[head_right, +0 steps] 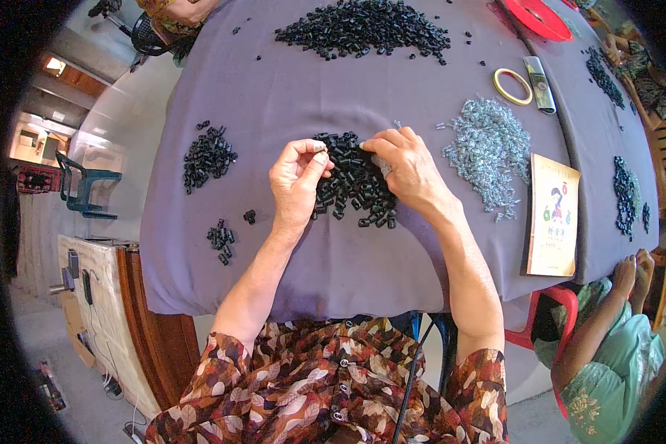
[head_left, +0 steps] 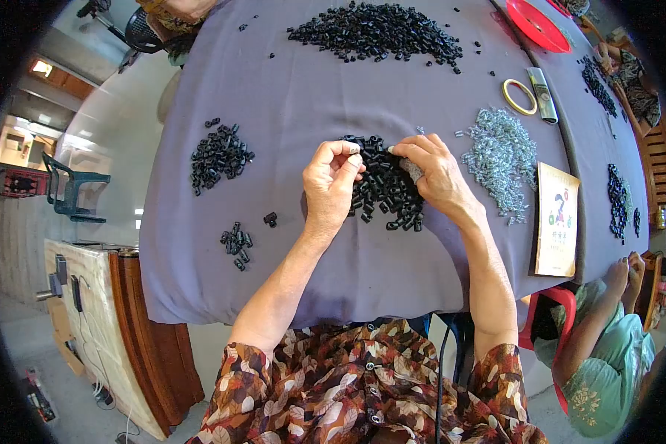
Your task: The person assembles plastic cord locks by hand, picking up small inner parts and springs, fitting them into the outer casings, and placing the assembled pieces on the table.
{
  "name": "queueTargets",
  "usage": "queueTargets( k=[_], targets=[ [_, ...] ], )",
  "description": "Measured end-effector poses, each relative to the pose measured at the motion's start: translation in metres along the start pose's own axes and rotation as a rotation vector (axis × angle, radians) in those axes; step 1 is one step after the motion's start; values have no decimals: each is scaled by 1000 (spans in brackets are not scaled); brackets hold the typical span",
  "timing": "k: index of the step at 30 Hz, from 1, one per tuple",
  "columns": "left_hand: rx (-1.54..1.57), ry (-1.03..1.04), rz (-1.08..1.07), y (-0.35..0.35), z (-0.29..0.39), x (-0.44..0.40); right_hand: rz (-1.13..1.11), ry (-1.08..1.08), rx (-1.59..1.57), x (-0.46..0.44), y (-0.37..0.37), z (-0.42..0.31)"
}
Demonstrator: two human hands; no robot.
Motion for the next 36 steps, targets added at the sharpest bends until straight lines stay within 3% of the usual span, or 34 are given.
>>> queueTargets(
  k=[6, 9, 15, 19, 23, 36],
  targets=[
    [28, -6, -58, 13, -2, 5, -103, 79, 10, 2, -6, 13],
    [24, 12, -72, 15, 1, 7, 39, 86, -35, -1, -15, 12],
    [45, 57, 57, -2, 10, 2, 100, 0, -80, -12, -11, -10],
    [13, 91, 135, -13, 9, -3, 17, -127, -5, -19, 10, -21],
    [10, 12, 113, -15, -3, -5, -43, -90, 5, -18, 16, -2],
    [31, -6, 82, -4, -5, 0, 178, 11, -31, -40, -30, 2]
  ],
)
Point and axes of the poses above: each hand's wrist, its own x-axis away from the middle knuckle, its own y-axis out of the palm, z = x × y, the point moved 8 cm from there along -x, towards the middle knuckle, and after that the axes turned 1 degree about -x, right-handed, at the moved point
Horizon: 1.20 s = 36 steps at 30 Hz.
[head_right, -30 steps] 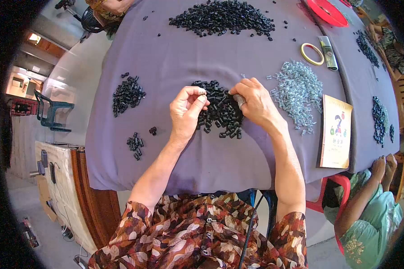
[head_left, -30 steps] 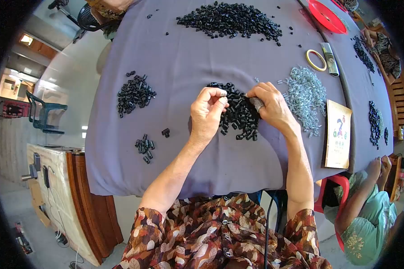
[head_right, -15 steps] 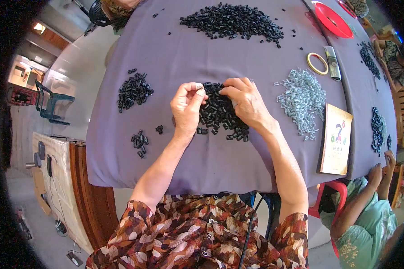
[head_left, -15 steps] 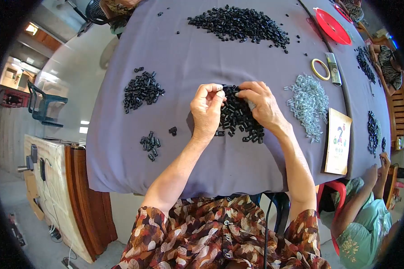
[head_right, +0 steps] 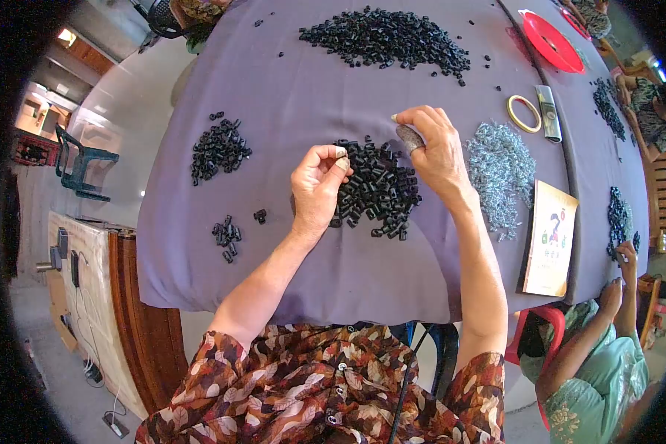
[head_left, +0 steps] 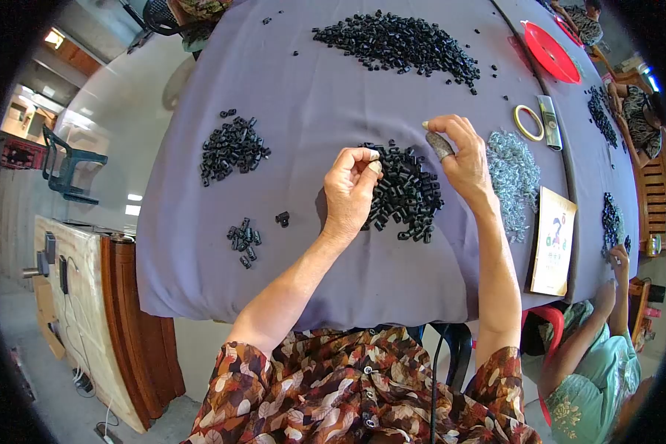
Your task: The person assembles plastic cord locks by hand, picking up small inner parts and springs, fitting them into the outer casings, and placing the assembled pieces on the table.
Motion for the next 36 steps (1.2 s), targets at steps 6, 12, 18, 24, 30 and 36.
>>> queueTargets(
  k=[6, 12, 18, 24, 30, 36],
  targets=[
    [14, 5, 16, 0, -1, -2, -101, -55, 51, -6, 22, 4],
    [14, 45, 11, 1, 1, -2, -253, 23, 300, -11, 59, 12],
    [-7, -9, 24, -1, -1, -3, -325, 118, 425, -15, 74, 16],
    [-53, 17, 17, -3, -1, -4, -348, 164, 327, -12, 79, 18],
    [-50, 35, -22, -2, -5, -4, -130, 139, 29, 2, 54, 18],
    [-20, -7, -72, 2, 2, -3, -88, 408, -458, 23, 39, 22]
  ],
)
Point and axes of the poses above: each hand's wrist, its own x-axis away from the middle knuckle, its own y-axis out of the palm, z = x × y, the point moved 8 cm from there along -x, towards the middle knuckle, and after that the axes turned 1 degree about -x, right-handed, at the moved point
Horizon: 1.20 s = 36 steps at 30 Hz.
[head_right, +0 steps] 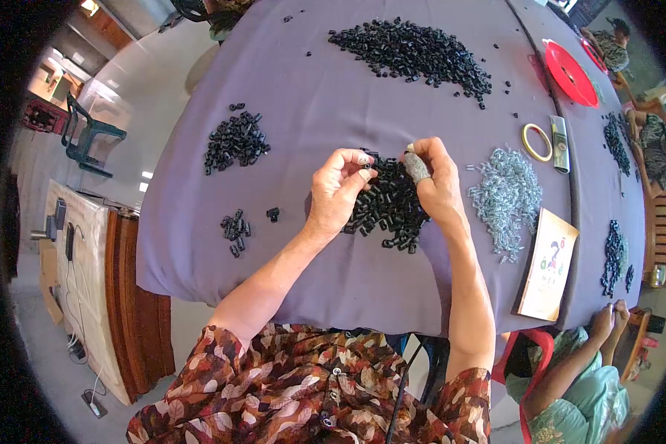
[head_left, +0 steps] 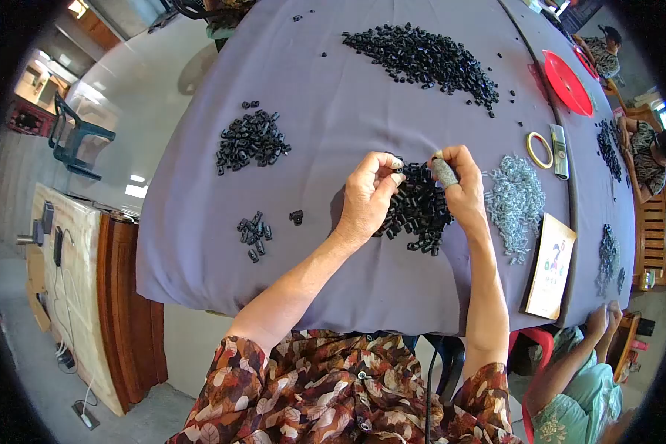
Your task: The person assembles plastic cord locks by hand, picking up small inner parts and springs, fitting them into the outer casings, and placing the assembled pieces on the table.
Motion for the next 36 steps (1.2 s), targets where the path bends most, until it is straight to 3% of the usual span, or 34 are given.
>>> queueTargets(
  k=[5, 11, 17, 36],
  targets=[
    [-81, 36, -38, -1, 7, -1, -107, 57, -179, 8, 18, -3],
    [237, -66, -69, 0, -3, -4, -70, 84, -149, 11, 20, -7],
    [301, -145, -59, 4, -1, -3, -64, 77, -153, 12, 22, -11],
    [234, -197, -172, 6, 3, -2, -146, 229, -400, 11, 25, 2]
  ],
)
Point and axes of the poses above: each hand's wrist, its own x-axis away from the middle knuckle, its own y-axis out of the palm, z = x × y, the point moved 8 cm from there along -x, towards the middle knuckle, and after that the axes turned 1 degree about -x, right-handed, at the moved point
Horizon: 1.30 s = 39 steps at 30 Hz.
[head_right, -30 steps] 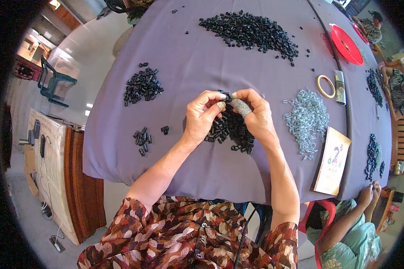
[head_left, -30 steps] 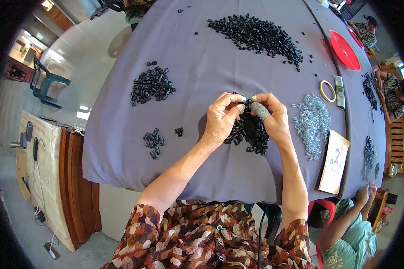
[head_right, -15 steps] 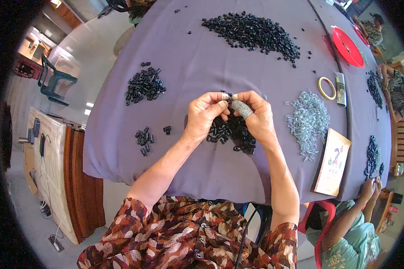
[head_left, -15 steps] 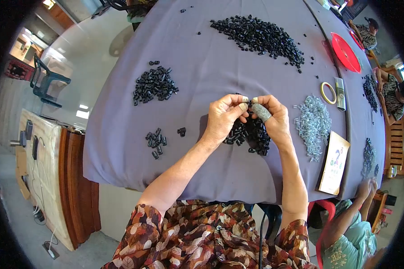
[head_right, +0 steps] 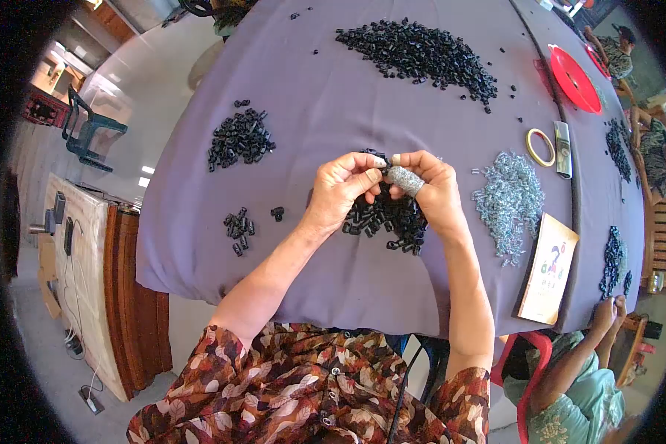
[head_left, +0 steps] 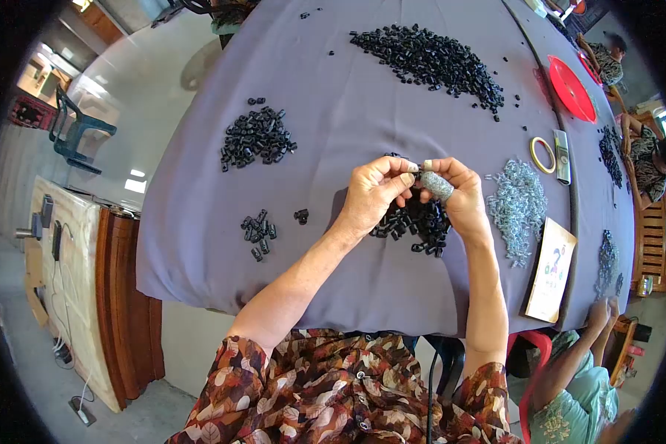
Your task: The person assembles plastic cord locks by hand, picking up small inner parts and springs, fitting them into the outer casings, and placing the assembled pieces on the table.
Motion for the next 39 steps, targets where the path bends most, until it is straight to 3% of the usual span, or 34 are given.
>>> queueTargets(
  k=[5, 17, 26, 32, 39],
  targets=[
    [-5, 37, -8, 1, 1, 0, -68, 131, -121, 1, 2, 11],
    [-22, 30, -31, 6, 7, 5, -217, 174, -179, 5, 13, 8],
    [-260, 292, -96, 10, 23, 8, -238, 248, -247, 8, 15, 8],
    [-67, 136, -56, 8, 14, 4, -169, 181, -72, 7, 13, 1],
    [-141, 160, -77, 7, 14, 4, -145, 91, -65, 7, 15, 0]
  ],
)
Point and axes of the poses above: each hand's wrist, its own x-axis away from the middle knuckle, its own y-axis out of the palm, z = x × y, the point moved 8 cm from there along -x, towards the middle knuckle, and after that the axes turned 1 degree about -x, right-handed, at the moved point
